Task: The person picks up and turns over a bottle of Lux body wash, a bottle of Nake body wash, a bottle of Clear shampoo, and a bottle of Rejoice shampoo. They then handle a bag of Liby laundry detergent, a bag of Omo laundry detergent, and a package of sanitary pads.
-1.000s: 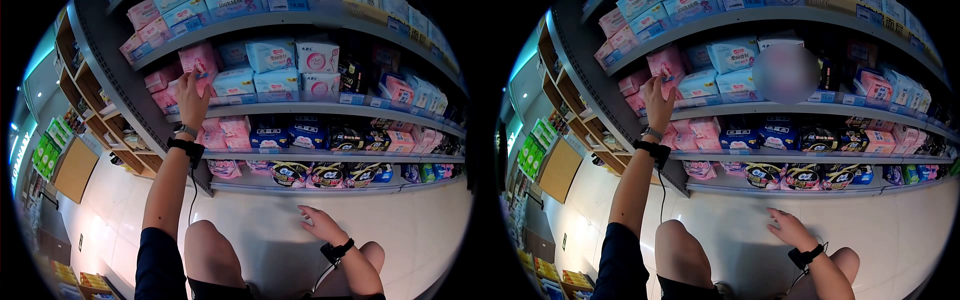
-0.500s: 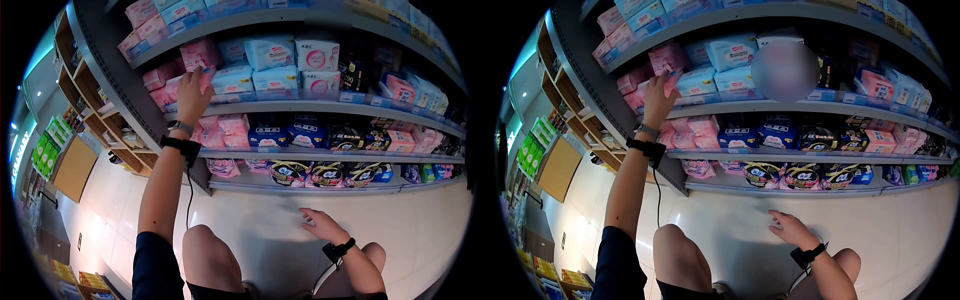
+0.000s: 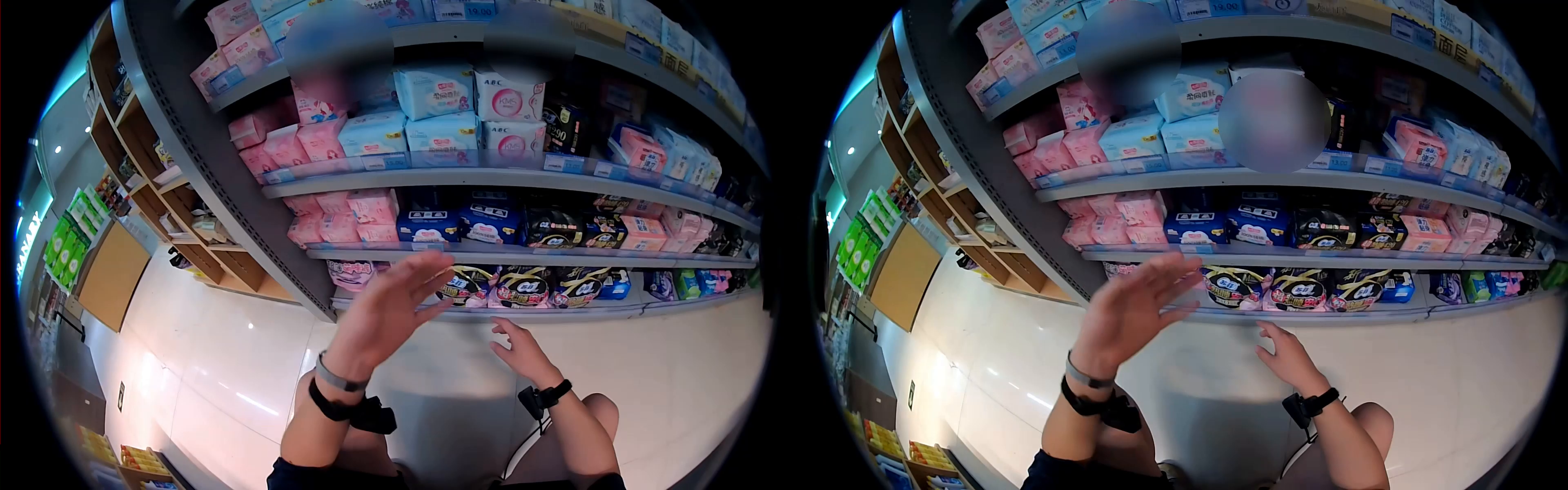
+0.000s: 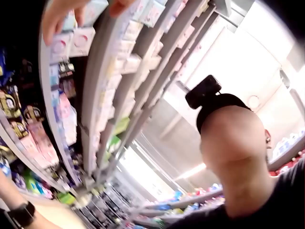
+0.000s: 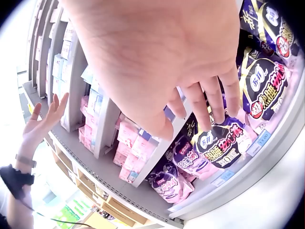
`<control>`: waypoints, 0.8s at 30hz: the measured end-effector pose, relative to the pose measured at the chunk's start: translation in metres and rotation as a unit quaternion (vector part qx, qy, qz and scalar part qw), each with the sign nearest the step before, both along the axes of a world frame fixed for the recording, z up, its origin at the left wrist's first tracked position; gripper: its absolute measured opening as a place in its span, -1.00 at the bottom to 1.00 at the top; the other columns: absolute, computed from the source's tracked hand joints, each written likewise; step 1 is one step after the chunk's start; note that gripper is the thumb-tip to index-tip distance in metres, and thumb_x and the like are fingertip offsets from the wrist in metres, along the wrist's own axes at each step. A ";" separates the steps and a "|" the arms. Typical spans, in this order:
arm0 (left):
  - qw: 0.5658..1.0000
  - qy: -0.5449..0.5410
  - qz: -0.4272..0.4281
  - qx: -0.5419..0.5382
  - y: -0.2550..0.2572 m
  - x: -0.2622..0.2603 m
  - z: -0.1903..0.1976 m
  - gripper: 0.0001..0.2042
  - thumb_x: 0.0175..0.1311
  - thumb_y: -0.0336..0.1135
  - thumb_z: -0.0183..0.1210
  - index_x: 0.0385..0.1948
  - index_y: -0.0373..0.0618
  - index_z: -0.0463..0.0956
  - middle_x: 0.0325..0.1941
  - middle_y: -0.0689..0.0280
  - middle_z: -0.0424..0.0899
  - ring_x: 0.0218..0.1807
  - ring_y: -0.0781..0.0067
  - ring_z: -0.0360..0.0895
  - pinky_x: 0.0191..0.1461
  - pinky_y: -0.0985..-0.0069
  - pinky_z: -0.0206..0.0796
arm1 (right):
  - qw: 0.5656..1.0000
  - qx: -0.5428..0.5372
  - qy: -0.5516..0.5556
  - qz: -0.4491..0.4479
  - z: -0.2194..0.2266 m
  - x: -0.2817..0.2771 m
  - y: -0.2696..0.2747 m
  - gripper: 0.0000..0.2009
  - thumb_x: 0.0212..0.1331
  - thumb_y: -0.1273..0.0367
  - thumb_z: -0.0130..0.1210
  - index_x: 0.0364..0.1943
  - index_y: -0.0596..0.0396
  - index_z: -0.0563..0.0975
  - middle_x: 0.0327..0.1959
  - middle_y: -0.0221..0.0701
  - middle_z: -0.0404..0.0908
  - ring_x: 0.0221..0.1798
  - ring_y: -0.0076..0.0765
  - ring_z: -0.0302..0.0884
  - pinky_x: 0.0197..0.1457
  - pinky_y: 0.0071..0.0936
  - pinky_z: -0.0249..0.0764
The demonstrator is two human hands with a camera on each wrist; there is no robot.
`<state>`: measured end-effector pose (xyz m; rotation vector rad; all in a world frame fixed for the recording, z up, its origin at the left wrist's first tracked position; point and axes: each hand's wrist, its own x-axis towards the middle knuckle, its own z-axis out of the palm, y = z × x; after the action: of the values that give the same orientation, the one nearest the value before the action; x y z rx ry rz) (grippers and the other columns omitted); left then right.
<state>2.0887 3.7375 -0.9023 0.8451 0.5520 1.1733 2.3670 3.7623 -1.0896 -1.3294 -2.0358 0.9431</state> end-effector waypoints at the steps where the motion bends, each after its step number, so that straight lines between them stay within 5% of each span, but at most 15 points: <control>1: 1.000 0.018 -0.004 -0.011 -0.007 0.007 -0.007 -0.57 0.41 -0.19 0.04 0.26 -0.14 0.39 0.39 0.25 0.39 0.46 0.30 0.23 0.45 0.17 0.09 | 1.000 0.009 0.008 -0.002 -0.002 -0.001 0.000 -0.49 0.21 0.32 0.20 0.26 0.06 0.40 0.03 -0.12 0.63 0.06 0.03 0.60 0.12 -0.21 0.49; 5: 0.971 0.227 0.073 0.001 0.014 0.006 -0.082 -0.61 0.39 -0.20 0.10 0.20 -0.08 0.42 0.32 0.33 0.44 0.38 0.37 0.33 0.40 0.22 0.16 | 1.000 0.004 0.009 -0.017 0.001 -0.003 -0.002 -0.47 0.21 0.32 0.21 0.27 0.09 0.38 0.05 -0.12 0.62 0.11 0.03 0.57 0.16 -0.22 0.47; 9: 0.962 0.264 0.046 -0.059 0.042 -0.022 -0.159 -0.68 0.35 -0.24 0.14 0.10 -0.02 0.48 0.25 0.38 0.49 0.29 0.42 0.41 0.36 0.23 0.22 | 0.998 0.047 0.044 -0.026 0.002 0.002 0.002 -0.46 0.20 0.33 0.21 0.28 0.09 0.37 0.06 -0.09 0.61 0.16 0.05 0.54 0.20 -0.22 0.46; 17: 0.981 0.000 0.077 -0.181 0.066 -0.077 -0.179 -0.65 0.43 -0.14 0.02 0.14 -0.07 0.49 0.24 0.23 0.60 0.28 0.31 0.49 0.37 0.27 0.20 | 0.988 -0.001 0.113 -0.108 -0.001 0.040 0.024 -0.43 0.24 0.32 0.22 0.34 0.04 0.34 0.08 -0.17 0.61 0.17 -0.17 0.55 0.16 -0.25 0.48; 24: 0.974 -0.024 0.062 -0.217 0.079 -0.080 -0.201 -0.68 0.43 -0.12 0.00 0.08 -0.02 0.50 0.21 0.25 0.62 0.27 0.36 0.49 0.36 0.35 0.17 | 0.939 -0.090 0.281 -0.178 0.033 0.084 0.029 -0.50 0.29 0.34 0.17 0.31 0.10 0.37 0.01 -0.35 0.64 0.09 -0.42 0.56 0.14 -0.45 0.47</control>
<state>2.0090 3.8164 -1.1038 0.4114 0.7963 1.1257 2.4512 3.7911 -1.0565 -1.2734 -1.2551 1.1895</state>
